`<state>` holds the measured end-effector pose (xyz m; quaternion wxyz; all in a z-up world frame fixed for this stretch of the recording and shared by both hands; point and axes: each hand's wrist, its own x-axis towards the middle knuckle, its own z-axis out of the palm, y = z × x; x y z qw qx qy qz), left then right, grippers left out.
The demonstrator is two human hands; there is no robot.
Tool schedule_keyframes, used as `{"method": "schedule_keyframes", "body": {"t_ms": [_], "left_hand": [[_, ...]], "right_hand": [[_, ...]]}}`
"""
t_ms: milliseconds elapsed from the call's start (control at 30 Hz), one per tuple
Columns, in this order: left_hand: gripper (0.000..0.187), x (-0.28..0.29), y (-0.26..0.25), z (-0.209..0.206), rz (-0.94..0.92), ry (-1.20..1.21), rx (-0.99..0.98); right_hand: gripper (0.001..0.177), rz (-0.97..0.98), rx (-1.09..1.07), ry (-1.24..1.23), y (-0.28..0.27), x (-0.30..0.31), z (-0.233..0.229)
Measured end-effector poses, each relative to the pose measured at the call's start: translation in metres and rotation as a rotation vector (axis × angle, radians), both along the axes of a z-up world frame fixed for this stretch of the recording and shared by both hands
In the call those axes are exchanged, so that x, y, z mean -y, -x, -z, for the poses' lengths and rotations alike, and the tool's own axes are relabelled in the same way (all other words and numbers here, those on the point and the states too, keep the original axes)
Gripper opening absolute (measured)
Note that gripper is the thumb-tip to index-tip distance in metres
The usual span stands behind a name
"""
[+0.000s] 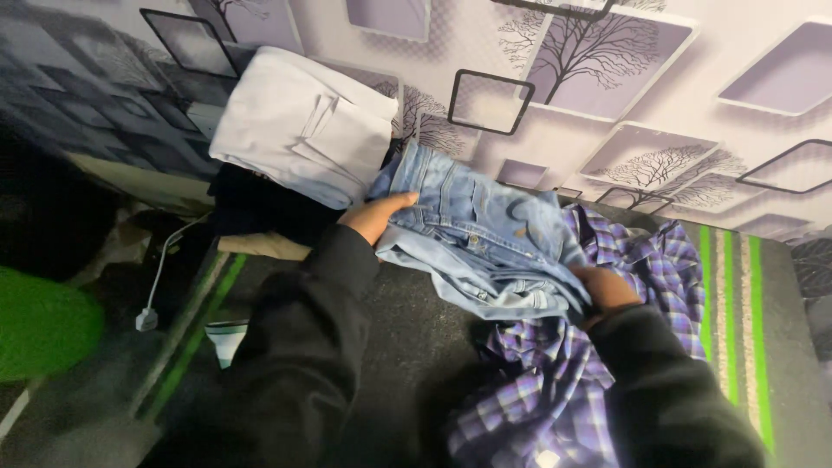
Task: Ironing a plaid shirt on an ironing board.
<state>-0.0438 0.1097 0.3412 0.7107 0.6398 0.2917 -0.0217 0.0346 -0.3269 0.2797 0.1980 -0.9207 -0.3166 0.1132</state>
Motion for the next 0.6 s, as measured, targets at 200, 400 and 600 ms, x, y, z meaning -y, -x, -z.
{"method": "schedule_keyframes", "body": {"t_ms": [200, 400, 600], "left_hand": [[0.06, -0.042, 0.04, -0.123, 0.045, 0.258, 0.361], [0.041, -0.171, 0.025, -0.173, 0.151, -0.017, 0.381], [0.038, -0.261, 0.024, -0.182, 0.216, -0.126, 0.47]], "right_hand": [[0.063, -0.125, 0.191, -0.187, -0.002, -0.057, -0.128], [0.017, 0.452, -0.753, -1.17, -0.003, -0.218, -0.193], [0.031, 0.193, -0.837, -1.457, -0.007, -0.334, -0.169]]}}
